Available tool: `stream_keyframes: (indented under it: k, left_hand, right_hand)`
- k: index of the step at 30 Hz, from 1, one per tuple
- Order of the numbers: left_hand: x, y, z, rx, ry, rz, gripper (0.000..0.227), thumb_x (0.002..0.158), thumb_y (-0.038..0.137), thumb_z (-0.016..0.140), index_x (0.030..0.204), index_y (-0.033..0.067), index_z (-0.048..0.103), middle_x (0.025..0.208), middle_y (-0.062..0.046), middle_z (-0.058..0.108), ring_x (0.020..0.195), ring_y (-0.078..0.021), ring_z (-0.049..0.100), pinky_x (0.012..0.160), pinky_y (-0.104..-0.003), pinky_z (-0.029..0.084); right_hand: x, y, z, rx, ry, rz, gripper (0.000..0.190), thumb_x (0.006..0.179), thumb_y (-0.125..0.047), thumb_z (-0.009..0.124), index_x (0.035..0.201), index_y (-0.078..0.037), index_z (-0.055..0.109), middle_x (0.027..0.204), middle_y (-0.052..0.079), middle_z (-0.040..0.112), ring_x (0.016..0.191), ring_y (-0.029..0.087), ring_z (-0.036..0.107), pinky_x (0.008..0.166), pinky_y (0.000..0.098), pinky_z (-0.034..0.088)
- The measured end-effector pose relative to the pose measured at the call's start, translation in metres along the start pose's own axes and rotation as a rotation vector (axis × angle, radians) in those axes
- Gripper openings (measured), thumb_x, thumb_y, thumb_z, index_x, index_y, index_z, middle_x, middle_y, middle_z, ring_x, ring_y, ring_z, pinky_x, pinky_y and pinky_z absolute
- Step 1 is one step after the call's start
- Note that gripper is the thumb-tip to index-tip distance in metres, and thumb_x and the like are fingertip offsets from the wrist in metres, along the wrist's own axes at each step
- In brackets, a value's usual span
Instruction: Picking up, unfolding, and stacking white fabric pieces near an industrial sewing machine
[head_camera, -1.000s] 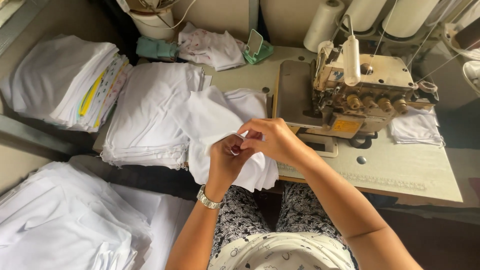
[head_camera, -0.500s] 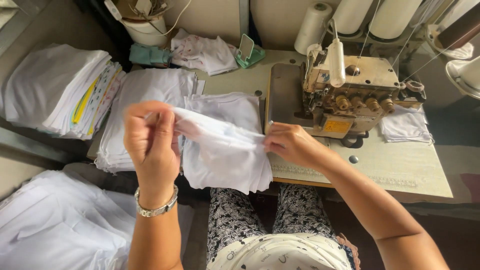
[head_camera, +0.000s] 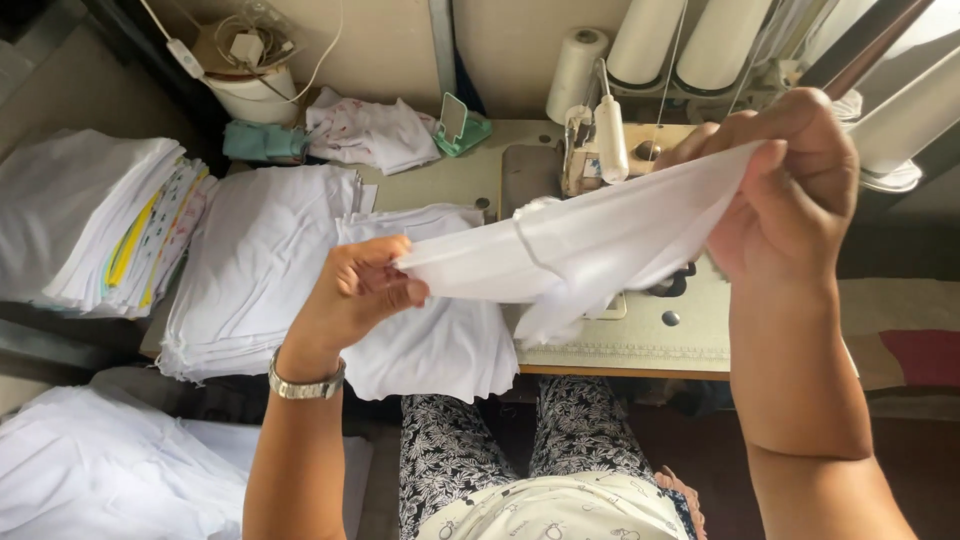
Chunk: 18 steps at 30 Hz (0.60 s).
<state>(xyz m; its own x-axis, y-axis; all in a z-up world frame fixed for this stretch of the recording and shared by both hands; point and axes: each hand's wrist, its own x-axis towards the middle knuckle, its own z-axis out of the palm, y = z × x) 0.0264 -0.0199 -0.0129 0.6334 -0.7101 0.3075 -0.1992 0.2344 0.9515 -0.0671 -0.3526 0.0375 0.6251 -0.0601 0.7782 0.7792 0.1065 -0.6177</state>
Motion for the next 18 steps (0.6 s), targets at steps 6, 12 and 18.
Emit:
stream_keyframes:
  k: [6, 12, 18]
  left_hand:
    - [0.055, 0.022, 0.011, -0.432, 0.23, 0.245, 0.026, 0.094, 0.03, 0.066, 0.081, 0.0177, 0.047, 0.112, -0.021, 0.067, 0.129, -0.0332, 0.058, 0.103, -0.042, 0.047]
    - [0.105, -0.006, 0.023, -0.137, 0.113, 0.2, 0.012, 0.102, 0.02, 0.053, 0.093, 0.0132, 0.057, 0.074, 0.003, 0.055, 0.072, -0.0055, 0.056, 0.071, -0.018, 0.048]
    - [0.092, -0.042, 0.044, -0.054, -0.024, -0.117, 0.005, 0.087, 0.009, 0.071, 0.084, 0.0101, 0.067, 0.065, 0.008, 0.055, 0.064, 0.0004, 0.048, 0.061, -0.014, 0.041]
  right_hand:
    - [-0.024, 0.015, -0.007, 0.177, -0.01, 0.047, 0.008, 0.104, -0.003, 0.049, 0.106, -0.007, 0.056, 0.107, 0.003, 0.069, 0.079, 0.018, 0.071, 0.059, 0.0277, 0.062]
    - [-0.083, 0.044, 0.04, 0.142, -0.171, 0.172, 0.011, 0.089, -0.012, 0.066, 0.091, -0.005, 0.073, 0.093, 0.017, 0.074, 0.091, 0.021, 0.067, 0.082, 0.0335, 0.05]
    - [-0.169, 0.153, 0.058, 0.297, 0.006, 0.433, 0.019, 0.091, -0.005, 0.063, 0.106, 0.003, 0.073, 0.099, 0.024, 0.073, 0.092, 0.029, 0.067, 0.086, 0.0423, 0.05]
